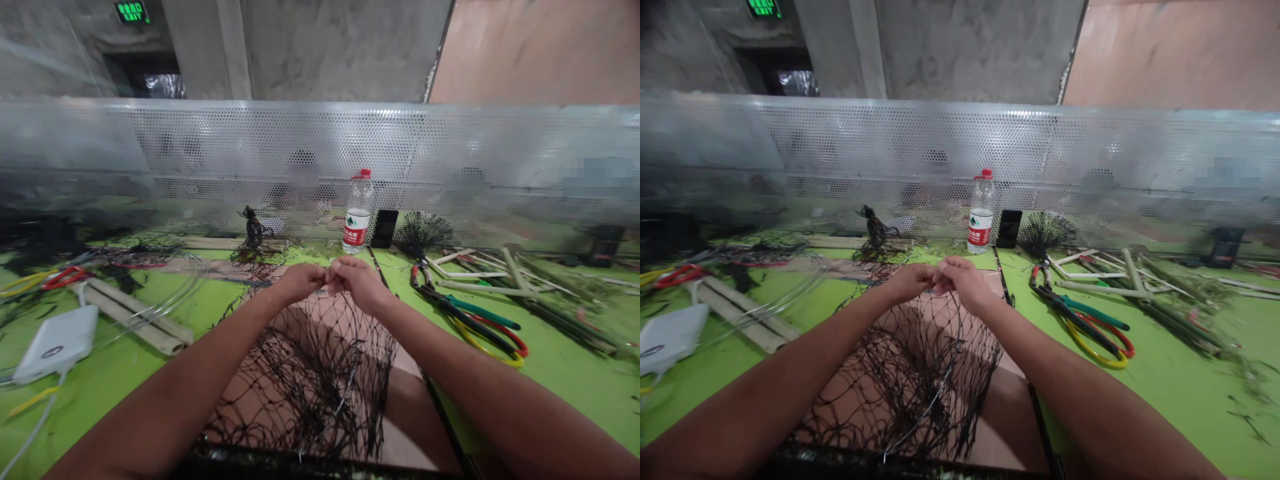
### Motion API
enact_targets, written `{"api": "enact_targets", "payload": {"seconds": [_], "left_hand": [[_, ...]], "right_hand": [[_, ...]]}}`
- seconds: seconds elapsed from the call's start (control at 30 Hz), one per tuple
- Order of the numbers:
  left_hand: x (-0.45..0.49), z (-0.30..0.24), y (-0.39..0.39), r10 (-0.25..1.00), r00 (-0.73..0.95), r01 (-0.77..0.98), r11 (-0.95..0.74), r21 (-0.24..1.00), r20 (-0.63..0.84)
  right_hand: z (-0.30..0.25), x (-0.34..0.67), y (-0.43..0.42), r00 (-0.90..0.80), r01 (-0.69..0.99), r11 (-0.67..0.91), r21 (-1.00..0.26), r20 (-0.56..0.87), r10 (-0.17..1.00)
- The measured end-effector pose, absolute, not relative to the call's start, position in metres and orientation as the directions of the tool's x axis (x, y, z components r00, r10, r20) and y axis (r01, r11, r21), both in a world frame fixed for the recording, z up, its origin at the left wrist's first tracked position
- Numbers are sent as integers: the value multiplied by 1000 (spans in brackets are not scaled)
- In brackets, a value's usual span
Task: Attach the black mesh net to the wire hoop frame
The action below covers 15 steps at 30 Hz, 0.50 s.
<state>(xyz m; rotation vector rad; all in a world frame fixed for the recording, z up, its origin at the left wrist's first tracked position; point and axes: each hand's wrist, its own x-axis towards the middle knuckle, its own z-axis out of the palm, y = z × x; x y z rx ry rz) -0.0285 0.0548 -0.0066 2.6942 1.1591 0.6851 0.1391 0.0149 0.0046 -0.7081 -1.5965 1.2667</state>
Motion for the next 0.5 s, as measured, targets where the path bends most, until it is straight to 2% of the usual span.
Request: {"api": "enact_targets", "payload": {"seconds": [0.07,0.17,0.27,0.33,0.5], "left_hand": [[-28,-3,52,692,630,629,-721,291,353],[-26,-2,48,626,686,556,-780,288,370],[-26,-6,48,572,720,490,-820,296,393],[-26,-8,48,560,723,463,-827,318,404],[-28,-5,47,601,708,445,-788,426,372]], "right_hand": [[8,146,20,-293,-278,226,-934,307,906],[9,153,25,-172,-395,105,-912,186,967],[2,156,30,-126,-423,-30,-906,26,992],[-5,158,33,-137,-416,-87,-905,-32,990],[-14,159,40,-149,-398,-108,-911,-52,987]]}}
